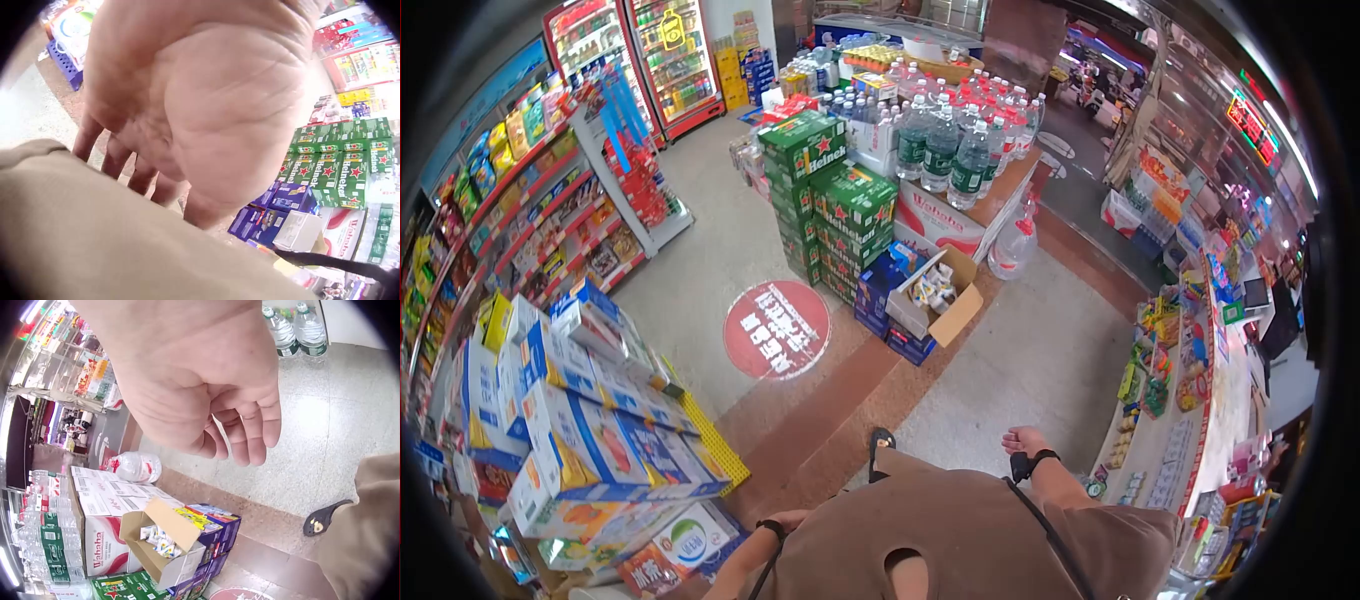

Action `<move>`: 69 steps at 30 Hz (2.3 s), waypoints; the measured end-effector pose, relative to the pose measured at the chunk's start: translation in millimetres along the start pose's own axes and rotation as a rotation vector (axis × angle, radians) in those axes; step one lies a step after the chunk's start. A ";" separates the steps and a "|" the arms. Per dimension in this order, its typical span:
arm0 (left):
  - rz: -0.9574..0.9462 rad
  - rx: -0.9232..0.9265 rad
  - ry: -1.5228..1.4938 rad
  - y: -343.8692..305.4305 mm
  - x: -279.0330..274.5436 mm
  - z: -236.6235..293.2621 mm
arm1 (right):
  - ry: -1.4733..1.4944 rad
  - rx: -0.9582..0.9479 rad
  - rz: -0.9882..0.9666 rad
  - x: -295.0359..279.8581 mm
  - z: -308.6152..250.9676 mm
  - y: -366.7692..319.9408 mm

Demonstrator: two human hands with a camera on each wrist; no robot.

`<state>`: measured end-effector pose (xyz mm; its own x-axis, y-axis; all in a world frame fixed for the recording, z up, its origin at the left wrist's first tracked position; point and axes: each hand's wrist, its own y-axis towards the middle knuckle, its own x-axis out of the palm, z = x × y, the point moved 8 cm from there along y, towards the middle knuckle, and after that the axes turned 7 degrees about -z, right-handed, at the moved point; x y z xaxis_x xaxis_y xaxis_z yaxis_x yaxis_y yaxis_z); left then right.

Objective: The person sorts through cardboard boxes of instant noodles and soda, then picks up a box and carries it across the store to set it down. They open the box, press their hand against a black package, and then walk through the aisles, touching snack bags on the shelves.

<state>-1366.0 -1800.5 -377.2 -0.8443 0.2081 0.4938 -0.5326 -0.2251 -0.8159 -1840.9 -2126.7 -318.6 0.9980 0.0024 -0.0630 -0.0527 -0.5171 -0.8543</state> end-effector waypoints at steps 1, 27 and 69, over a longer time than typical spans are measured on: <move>0.052 0.022 0.018 -5.1 -5.3 19.2 | 0.006 0.002 -0.001 6.1 -13.1 5.7; 0.312 0.323 -0.088 -71.7 -83.2 194.2 | -0.266 0.032 -0.062 98.9 -127.4 83.2; 0.377 0.245 0.554 -7.8 -68.1 255.1 | -0.285 0.022 -0.121 75.0 -90.0 51.6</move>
<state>-1319.3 -2055.7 -327.8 -0.8543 0.5124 -0.0877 -0.2628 -0.5712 -0.7776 -1765.6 -2230.2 -320.9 0.9473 0.3046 -0.0995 0.0622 -0.4796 -0.8753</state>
